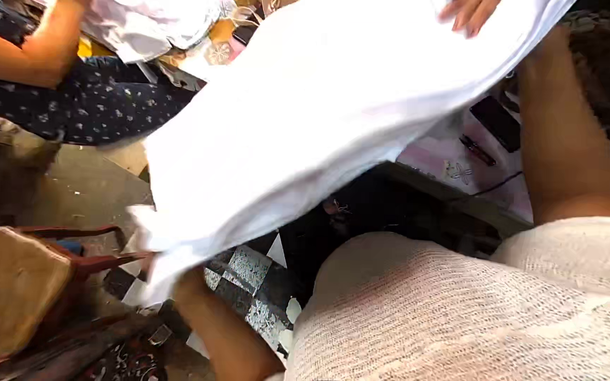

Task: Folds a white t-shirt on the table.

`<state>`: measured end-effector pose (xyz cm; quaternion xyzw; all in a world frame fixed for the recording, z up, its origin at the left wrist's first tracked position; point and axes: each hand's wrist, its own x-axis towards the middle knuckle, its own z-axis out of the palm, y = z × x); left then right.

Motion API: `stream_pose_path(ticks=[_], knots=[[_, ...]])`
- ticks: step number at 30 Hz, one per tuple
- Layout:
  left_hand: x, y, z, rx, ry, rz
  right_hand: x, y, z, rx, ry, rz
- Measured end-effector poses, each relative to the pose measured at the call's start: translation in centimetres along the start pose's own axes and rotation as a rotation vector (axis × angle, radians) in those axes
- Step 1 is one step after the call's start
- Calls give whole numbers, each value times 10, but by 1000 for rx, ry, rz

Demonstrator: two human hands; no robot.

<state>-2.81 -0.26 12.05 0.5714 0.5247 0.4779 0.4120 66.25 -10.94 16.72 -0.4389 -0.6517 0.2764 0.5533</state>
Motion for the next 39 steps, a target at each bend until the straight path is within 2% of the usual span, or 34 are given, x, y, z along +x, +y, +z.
stream_pose_path(ticks=[1, 3, 4, 5, 7, 9, 10, 12, 13, 15, 17, 18, 20, 22, 24, 26, 29, 30, 32, 33, 35, 37, 39], knots=[[-12, -22, 15, -148, -70, -18, -19, 23, 3, -27, -112, -28], [-40, -82, 34, -299, -264, 9, -62, 20, 36, -245, -116, 299], [-59, -112, 38, -300, -297, -13, -78, 23, 43, -387, -138, 496], [-78, -133, 40, -297, -261, -74, -87, 32, 40, -535, -192, 619], [-103, -152, 40, -346, -102, -221, -83, 34, 34, -834, -245, 728], [-107, -166, 32, -598, -9, -217, -48, 4, 56, -1068, -209, 755], [-104, -168, 27, -712, 1, -206, -30, -10, 76, -1087, -170, 681], [-95, -160, 25, -729, 63, -307, -4, -21, 133, -978, -125, 447], [-91, -156, 25, -618, 78, -404, 3, -19, 166, -900, -142, 334], [-75, -147, 28, -286, -35, -631, 21, 5, 237, -775, -226, 176], [-66, -135, 43, -190, -243, -762, 29, 36, 299, -751, -265, 111], [-65, -124, 52, -202, -343, -763, 33, 49, 323, -774, -271, 106], [-58, -109, 67, -251, -390, -707, 39, 77, 356, -834, -276, 127], [-47, -111, 74, -313, -355, -623, 40, 102, 369, -869, -346, 213], [-34, -115, 80, -327, -349, -521, 51, 108, 373, -869, -375, 279], [-25, -116, 89, -281, -353, -486, 72, 100, 374, -832, -279, 236], [-26, -113, 101, -280, -254, -471, 104, 101, 373, -810, -58, 122], [-29, -115, 104, -302, -220, -460, 107, 112, 369, -809, -49, 135], [-33, -111, 107, -288, -151, -435, 104, 137, 359, -791, -143, 186], [-35, -102, 108, -252, -124, -429, 98, 141, 357, -781, -202, 202], [-32, -73, 116, -262, -39, -435, 95, 116, 355, -635, -265, 312], [-24, -27, 124, -326, 43, -436, 87, 73, 351, -386, -228, 438], [-10, 22, 127, -234, 23, -371, 66, 34, 340, -103, -183, 491]])
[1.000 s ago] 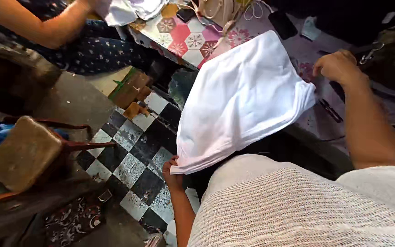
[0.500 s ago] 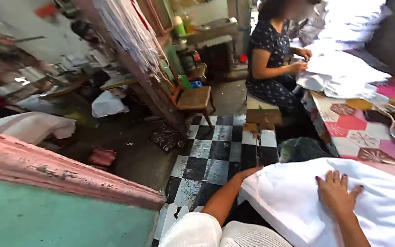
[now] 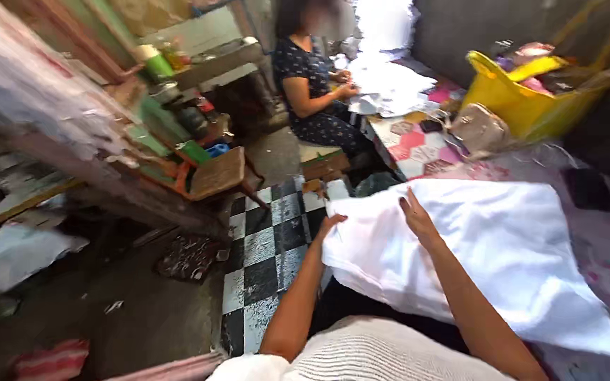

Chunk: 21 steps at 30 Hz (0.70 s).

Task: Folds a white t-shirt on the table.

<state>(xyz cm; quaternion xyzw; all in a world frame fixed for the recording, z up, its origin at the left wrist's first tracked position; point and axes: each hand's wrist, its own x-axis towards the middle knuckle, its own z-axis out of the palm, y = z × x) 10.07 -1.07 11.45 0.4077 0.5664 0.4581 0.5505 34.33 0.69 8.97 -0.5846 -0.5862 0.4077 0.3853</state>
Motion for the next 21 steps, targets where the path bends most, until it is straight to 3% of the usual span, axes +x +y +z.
stream_pose_path(ticks=[3, 6, 8, 10, 12, 14, 17, 21], knots=[[4, 60, 32, 283, -136, 123, -58, -1, -17, 480, -68, 28], [-14, 104, 118, 296, -398, 314, -114, 10, -53, 875, -38, 43], [-31, 112, 189, 266, -670, 344, -154, 20, -79, 1025, 154, 81], [-37, 102, 248, 310, -907, 367, -190, 44, -90, 1192, 595, 237], [-31, 82, 281, 383, -1030, 537, -205, 68, -101, 1329, 813, 312], [-15, 60, 290, 500, -1019, 698, -208, 80, -108, 1395, 830, 282], [37, 33, 280, 775, -840, 780, -207, 73, -106, 1384, 921, 298], [130, 10, 277, 979, -573, 608, -203, 53, -95, 1109, 1054, 365]])
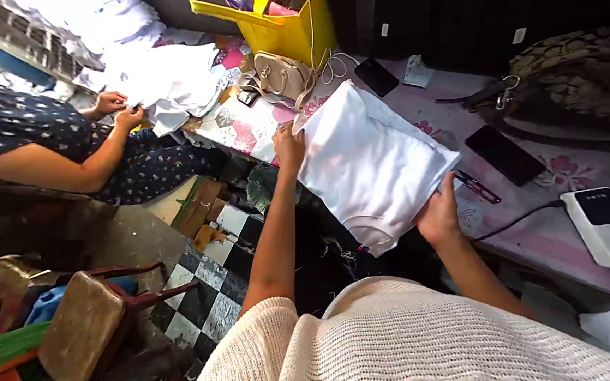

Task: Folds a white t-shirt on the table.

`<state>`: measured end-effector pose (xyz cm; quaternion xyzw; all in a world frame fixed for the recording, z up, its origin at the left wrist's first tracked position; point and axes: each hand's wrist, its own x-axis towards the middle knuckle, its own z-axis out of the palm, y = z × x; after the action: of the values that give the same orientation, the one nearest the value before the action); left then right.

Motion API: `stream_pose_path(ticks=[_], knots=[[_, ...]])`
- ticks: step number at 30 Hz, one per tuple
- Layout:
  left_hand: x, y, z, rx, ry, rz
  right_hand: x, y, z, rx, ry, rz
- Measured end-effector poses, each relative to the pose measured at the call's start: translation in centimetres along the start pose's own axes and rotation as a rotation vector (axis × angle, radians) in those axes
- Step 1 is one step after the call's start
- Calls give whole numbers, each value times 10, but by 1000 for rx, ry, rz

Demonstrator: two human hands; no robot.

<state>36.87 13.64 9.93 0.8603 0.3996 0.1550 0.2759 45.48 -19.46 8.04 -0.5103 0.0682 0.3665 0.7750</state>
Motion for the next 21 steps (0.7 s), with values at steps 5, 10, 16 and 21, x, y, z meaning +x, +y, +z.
stream_pose_path(ticks=[5, 10, 16, 21], knots=[[27, -38, 16, -7, -64, -166, 17, 30, 5, -525, 182, -297], [-11, -39, -9, -38, 161, -73, 4, 12, -12, -528, 181, -400], [-46, -89, -4, -36, 12, -306, 3, 12, -39, -613, 189, -248], [-2, -28, -6, -82, -186, -139, 15, -5, -28, -752, 281, -427]])
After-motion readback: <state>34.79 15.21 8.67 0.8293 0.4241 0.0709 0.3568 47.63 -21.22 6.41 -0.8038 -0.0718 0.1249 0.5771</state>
